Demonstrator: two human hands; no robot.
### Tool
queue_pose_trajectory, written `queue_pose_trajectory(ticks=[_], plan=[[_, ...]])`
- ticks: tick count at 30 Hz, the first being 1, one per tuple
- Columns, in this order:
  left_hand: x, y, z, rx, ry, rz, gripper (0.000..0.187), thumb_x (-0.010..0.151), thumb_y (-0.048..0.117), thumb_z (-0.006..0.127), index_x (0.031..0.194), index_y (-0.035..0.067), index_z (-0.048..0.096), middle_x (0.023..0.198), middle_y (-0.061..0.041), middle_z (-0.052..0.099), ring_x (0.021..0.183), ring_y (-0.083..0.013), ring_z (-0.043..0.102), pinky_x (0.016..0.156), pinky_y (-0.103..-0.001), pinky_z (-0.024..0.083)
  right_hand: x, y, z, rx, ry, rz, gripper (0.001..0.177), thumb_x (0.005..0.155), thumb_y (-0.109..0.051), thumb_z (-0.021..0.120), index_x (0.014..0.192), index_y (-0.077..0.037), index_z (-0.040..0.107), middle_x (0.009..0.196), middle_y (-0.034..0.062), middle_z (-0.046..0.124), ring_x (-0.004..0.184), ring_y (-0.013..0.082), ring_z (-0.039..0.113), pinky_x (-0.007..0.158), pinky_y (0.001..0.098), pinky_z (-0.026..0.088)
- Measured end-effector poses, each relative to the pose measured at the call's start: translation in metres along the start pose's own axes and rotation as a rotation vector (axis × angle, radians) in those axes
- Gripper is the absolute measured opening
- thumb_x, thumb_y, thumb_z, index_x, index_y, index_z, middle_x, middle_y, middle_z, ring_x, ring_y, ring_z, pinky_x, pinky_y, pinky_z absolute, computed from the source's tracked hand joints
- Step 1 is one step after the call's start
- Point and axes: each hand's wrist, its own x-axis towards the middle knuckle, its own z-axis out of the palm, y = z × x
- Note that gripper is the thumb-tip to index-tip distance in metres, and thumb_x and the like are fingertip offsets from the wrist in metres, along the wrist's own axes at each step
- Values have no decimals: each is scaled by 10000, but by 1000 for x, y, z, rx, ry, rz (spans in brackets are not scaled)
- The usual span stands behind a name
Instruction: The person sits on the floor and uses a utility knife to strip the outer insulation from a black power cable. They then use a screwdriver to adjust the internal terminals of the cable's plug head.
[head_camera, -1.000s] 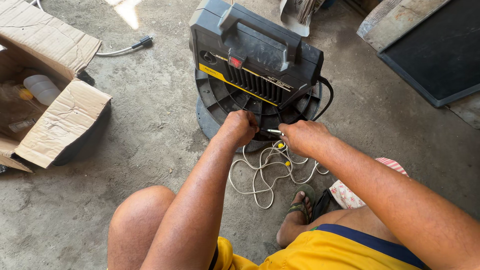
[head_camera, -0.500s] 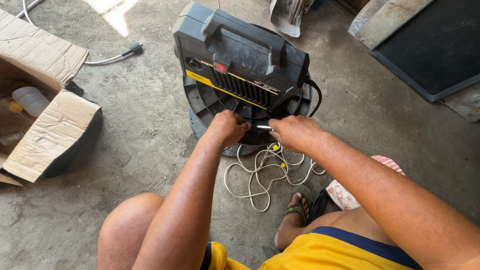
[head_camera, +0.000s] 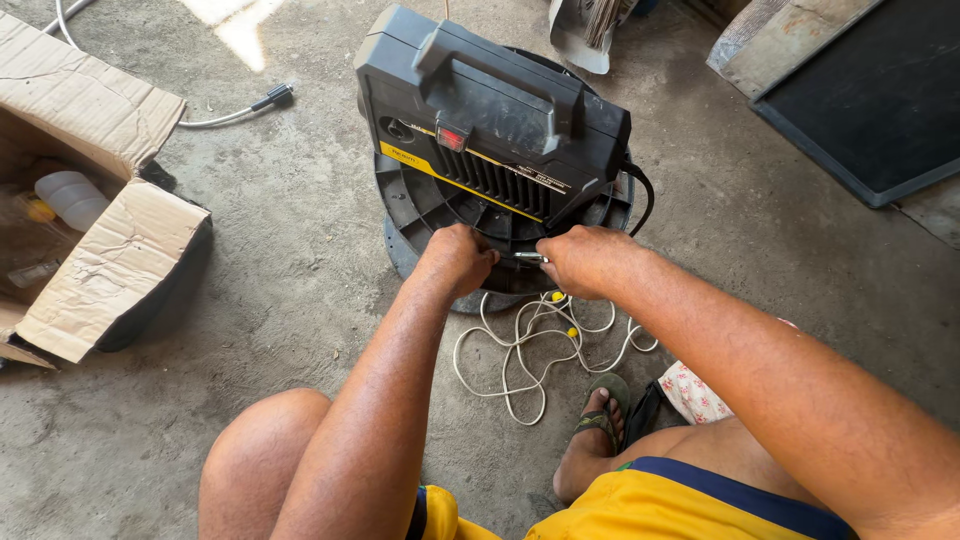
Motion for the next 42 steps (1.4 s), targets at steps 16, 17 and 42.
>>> queue_pose_trajectory(ticks=[16, 17, 42], plan=[[-5, 2, 9, 58, -6, -45, 250, 939, 340, 675, 1022, 144, 806, 998, -136, 757, 946, -317, 731, 873, -420, 584, 4, -3, 22, 25, -21, -11, 321, 1060, -353, 495, 1281, -144, 597, 1077, 146, 732, 1043, 328, 733, 908, 497, 595], [-8, 3, 8, 58, -4, -40, 245, 941, 333, 675, 1027, 144, 805, 998, -134, 758, 942, -313, 733, 870, -418, 585, 4, -3, 22, 25, -35, -5, 318, 1063, -351, 490, 1286, -149, 593, 1069, 144, 731, 1037, 319, 739, 904, 493, 601], [-10, 7, 5, 15, 42, -10, 285, 932, 362, 702, 1017, 109, 804, 975, -172, 757, 938, -360, 729, 865, -438, 575, 0, 5, 59, 202, 197, -10, 280, 1036, -357, 542, 1193, -137, 618, 1026, 155, 741, 1004, 386, 720, 870, 521, 570]])
